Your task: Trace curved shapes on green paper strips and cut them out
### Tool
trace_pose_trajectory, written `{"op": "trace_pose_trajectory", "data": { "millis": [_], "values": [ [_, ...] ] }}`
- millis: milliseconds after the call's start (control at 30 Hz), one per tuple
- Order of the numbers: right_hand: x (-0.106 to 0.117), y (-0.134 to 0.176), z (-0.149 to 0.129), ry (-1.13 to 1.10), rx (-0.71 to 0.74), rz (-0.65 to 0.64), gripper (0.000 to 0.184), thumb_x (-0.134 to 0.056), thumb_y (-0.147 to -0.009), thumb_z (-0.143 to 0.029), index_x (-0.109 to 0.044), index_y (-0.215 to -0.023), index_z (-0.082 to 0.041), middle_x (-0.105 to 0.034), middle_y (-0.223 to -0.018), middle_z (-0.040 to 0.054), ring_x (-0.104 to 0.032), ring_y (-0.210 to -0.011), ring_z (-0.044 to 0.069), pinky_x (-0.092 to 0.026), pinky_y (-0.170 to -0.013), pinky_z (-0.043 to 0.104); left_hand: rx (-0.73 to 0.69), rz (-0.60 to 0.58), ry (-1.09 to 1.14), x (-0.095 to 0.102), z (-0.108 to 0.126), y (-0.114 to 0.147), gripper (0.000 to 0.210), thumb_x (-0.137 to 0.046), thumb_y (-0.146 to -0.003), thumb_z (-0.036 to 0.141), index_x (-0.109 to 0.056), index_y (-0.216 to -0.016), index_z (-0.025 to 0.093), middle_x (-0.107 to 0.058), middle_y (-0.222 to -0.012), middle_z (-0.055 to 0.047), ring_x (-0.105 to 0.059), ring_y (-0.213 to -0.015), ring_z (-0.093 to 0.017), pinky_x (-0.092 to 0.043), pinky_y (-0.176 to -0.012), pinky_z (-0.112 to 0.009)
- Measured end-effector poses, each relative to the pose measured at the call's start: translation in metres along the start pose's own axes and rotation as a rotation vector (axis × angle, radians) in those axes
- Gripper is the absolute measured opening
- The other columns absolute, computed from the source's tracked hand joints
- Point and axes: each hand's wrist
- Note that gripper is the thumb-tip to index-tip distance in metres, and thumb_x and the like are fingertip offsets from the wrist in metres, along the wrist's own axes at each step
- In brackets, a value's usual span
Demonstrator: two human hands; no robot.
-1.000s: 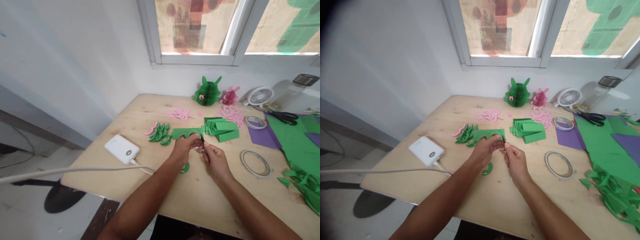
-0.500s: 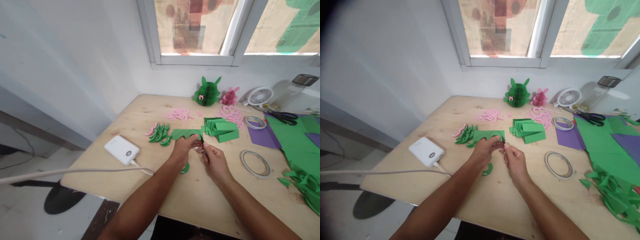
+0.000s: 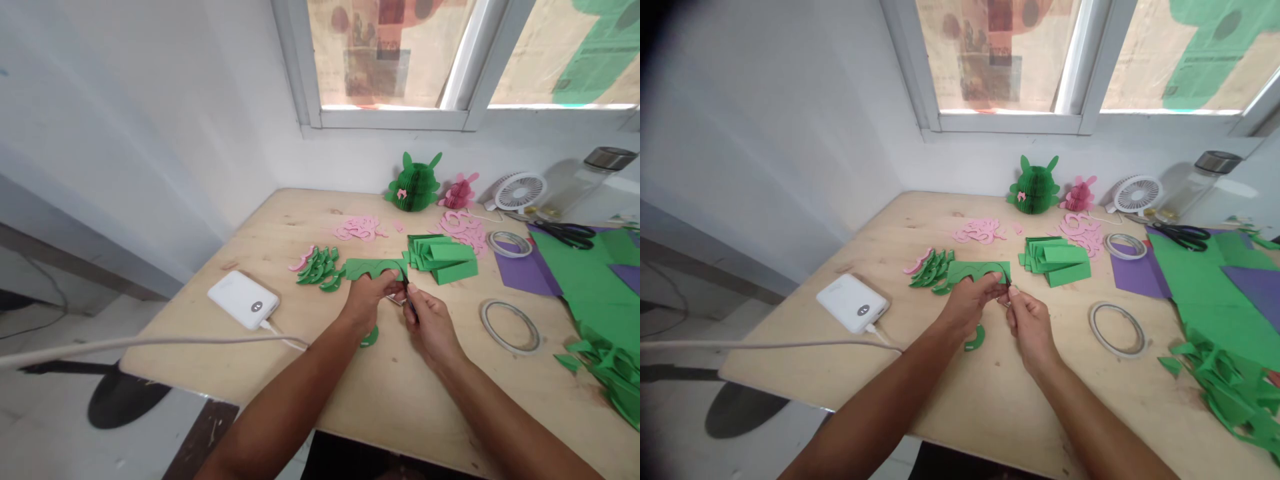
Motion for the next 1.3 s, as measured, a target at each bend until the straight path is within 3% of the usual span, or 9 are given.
{"op": "trace_pose_trajectory", "data": {
  "millis": [1300],
  "values": [
    [-0.0006,-0.0006,0.0001,0.034,-0.014,0.027,0.050,-0.069,-0.070,-0.066,-0.062,-0.067,-0.017,-0.036,-0.042,-0.0085,-0.024,-0.039,0.006,-0.015,-0.040,0.023,-0.014,-0.017,-0.005,0.0013,-0.0019,-0.0014,0.020,-0.076,-0.057,0.027,-0.064,-0.067,0.014,-0.065,-0.065,-0.001,-0.060,-0.058,-0.014,-0.052,-0.068,-0.032]
  ]
}}
Point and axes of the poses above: each hand's wrist, its own y-axis away from the middle knuckle, its own x-axis out of the back of the hand, z = x × y
